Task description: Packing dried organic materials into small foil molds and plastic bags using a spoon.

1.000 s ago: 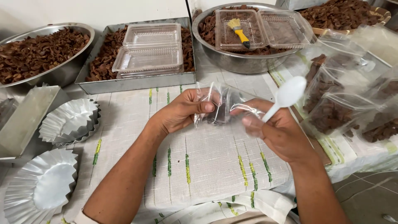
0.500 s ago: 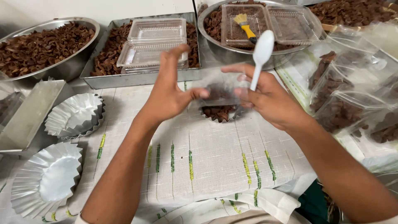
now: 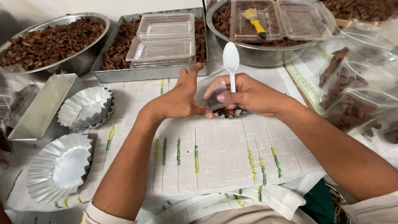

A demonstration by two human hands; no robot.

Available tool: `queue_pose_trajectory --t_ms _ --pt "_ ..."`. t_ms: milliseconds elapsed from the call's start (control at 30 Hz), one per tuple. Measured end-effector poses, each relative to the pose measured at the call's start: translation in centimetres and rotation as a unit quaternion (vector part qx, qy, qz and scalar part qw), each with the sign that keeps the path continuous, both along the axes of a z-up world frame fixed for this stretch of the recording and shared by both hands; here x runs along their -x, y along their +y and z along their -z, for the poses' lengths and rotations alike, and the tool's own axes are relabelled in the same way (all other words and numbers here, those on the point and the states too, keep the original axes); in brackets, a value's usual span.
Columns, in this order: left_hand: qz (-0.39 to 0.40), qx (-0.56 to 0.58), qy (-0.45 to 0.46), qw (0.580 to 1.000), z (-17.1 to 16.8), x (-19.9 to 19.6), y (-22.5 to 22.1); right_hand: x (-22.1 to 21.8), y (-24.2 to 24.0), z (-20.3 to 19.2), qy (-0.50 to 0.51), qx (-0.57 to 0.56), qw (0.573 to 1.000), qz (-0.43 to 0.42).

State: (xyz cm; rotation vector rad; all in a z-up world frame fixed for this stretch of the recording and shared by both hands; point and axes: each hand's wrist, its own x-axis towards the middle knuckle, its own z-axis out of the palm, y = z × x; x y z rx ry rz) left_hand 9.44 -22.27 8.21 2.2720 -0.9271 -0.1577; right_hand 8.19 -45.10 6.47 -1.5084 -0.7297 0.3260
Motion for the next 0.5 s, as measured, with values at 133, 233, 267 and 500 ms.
queue_pose_trajectory --t_ms 133,233,267,500 --pt "-0.004 -0.032 0.047 0.998 0.4 -1.1 -0.5 0.1 -0.1 0.3 0.016 -0.027 0.999 -0.018" --pt "-0.014 -0.043 0.052 0.998 2.1 -2.6 -0.3 0.1 -0.5 0.3 0.003 -0.009 1.000 -0.004" --pt "-0.013 -0.044 0.054 0.997 1.9 -2.5 -0.3 -0.1 -0.6 0.1 0.004 -0.010 1.000 -0.003" --pt "-0.053 -0.045 0.031 0.997 0.7 -2.3 0.7 -1.6 -3.5 -0.6 -0.132 0.098 0.976 0.141"
